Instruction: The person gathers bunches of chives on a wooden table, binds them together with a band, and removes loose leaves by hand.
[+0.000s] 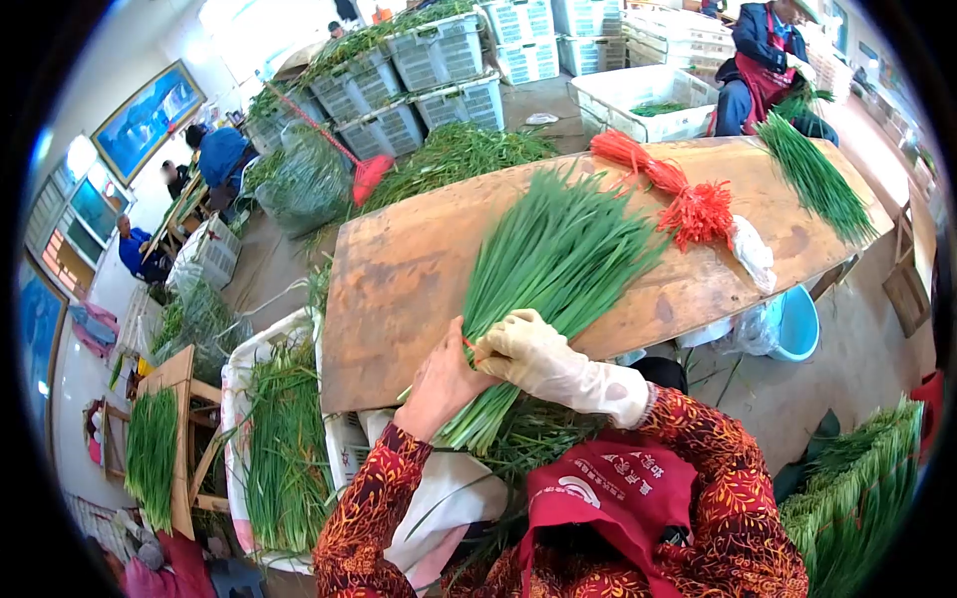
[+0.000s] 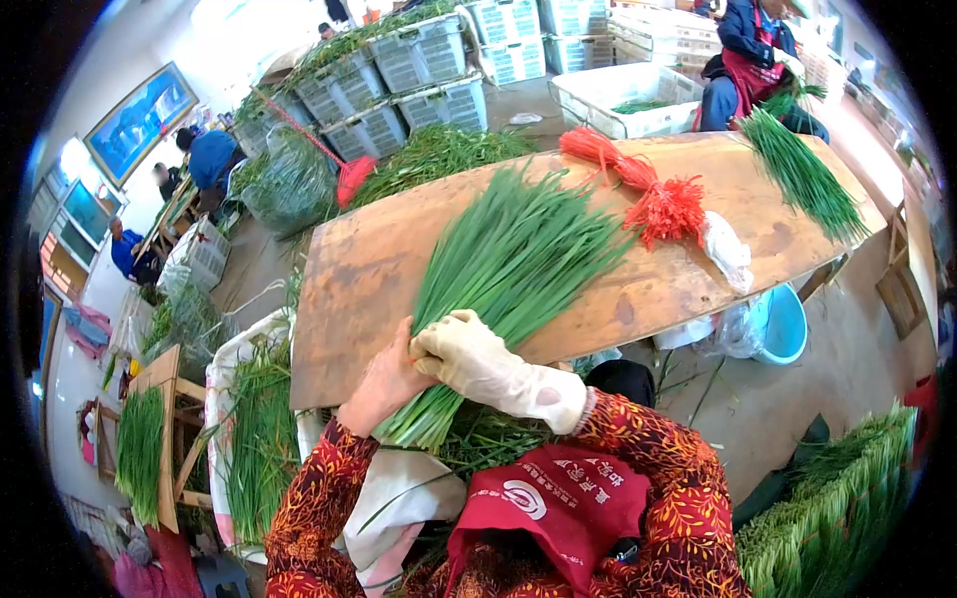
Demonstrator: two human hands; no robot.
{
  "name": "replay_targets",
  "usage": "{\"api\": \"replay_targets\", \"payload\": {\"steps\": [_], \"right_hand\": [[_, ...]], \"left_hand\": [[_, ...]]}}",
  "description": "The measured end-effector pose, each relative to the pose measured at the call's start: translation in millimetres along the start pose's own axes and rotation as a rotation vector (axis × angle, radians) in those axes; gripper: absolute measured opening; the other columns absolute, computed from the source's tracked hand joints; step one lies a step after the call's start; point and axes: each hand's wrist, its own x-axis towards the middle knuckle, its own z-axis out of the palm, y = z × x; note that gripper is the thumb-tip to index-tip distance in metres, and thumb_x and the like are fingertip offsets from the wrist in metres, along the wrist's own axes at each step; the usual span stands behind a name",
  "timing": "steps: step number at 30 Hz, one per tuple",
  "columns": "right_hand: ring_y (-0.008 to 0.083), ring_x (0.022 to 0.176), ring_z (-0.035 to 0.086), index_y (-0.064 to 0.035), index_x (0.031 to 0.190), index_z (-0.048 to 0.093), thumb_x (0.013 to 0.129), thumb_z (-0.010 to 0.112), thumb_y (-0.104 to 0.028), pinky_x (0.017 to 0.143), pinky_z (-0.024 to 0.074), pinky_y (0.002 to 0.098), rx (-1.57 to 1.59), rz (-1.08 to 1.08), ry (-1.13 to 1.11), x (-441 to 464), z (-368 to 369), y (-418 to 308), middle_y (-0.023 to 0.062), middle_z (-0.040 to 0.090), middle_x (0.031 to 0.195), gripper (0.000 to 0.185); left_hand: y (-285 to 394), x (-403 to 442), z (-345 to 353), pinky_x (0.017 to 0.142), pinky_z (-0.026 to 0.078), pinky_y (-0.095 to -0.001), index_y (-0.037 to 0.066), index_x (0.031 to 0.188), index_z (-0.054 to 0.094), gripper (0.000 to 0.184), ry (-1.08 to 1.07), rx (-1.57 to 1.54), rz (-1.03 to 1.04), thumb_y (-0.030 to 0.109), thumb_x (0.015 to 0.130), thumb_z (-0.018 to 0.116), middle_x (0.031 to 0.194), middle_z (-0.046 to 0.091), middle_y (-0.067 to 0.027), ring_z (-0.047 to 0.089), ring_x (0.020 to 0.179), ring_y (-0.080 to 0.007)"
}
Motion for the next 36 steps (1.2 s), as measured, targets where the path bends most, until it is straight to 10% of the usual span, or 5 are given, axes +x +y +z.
{"api": "replay_targets", "payload": {"steps": [8, 14, 19, 24, 36], "right_hand": [[0.0225, 0.081, 0.062, -0.0031, 0.098, 0.062, 0.083, 0.061, -0.022, 0.074, 0.0478, 0.0336, 0.249, 0.307, 0.242, -2, -37, -12, 0.0098, 0.063, 0.086, 0.024], [0.0218, 0.091, 0.062, -0.0037, 0.117, 0.053, 0.090, 0.049, -0.048, 0.075, 0.0502, 0.0297, 0.713, 1.018, -0.349, -88, -4, 0, 0.0125, 0.061, 0.106, 0.052], [0.0305, 0.131, 0.032, -0.0092, 0.141, 0.025, 0.079, 0.047, -0.069, 0.102, 0.0289, 0.0491, 1.289, 1.054, -0.297, -95, 31, 11, 0.0180, 0.029, 0.143, 0.089], [0.0227, 0.122, 0.045, -0.0087, 0.136, 0.034, 0.085, 0.057, -0.049, 0.101, 0.0362, 0.0411, 1.576, 0.930, 0.077, -105, 22, -7, 0.0085, 0.044, 0.135, 0.069], [0.0198, 0.103, 0.058, -0.0073, 0.128, 0.044, 0.084, 0.062, -0.044, 0.087, 0.0478, 0.0378, 1.373, 1.086, 0.050, -86, 9, -27, 0.0080, 0.057, 0.118, 0.060]], "left_hand": [[-4, 0, -31, 0.096, 0.038, -0.0397, -0.002, 0.139, 0.022, 0.101, -0.181, -0.109, -0.009, 0.062, 0.071, 0.061, 0.124, 0.048, -0.0285, 0.049, 0.116, -0.0380], [-74, -2, -19, 0.102, 0.032, -0.0353, 0.001, 0.140, 0.024, 0.085, -0.318, -0.471, 0.035, 0.062, 0.084, 0.045, 0.131, 0.046, -0.0218, 0.041, 0.124, -0.0317], [-34, -39, -14, 0.096, 0.038, -0.0363, 0.000, 0.139, 0.024, 0.084, -0.233, -0.525, -0.042, 0.056, 0.084, 0.054, 0.122, 0.052, -0.0224, 0.052, 0.113, -0.0300], [-17, -76, 22, 0.102, 0.032, -0.0336, 0.000, 0.140, 0.020, 0.093, -0.163, -0.698, -0.034, 0.058, 0.079, 0.059, 0.131, 0.043, -0.0233, 0.041, 0.123, -0.0276], [-5, -71, 55, 0.099, 0.035, -0.0328, 0.004, 0.142, 0.003, 0.110, -0.070, -1.040, 0.002, 0.040, 0.069, 0.078, 0.129, 0.043, -0.0161, 0.045, 0.116, -0.0229]]}}
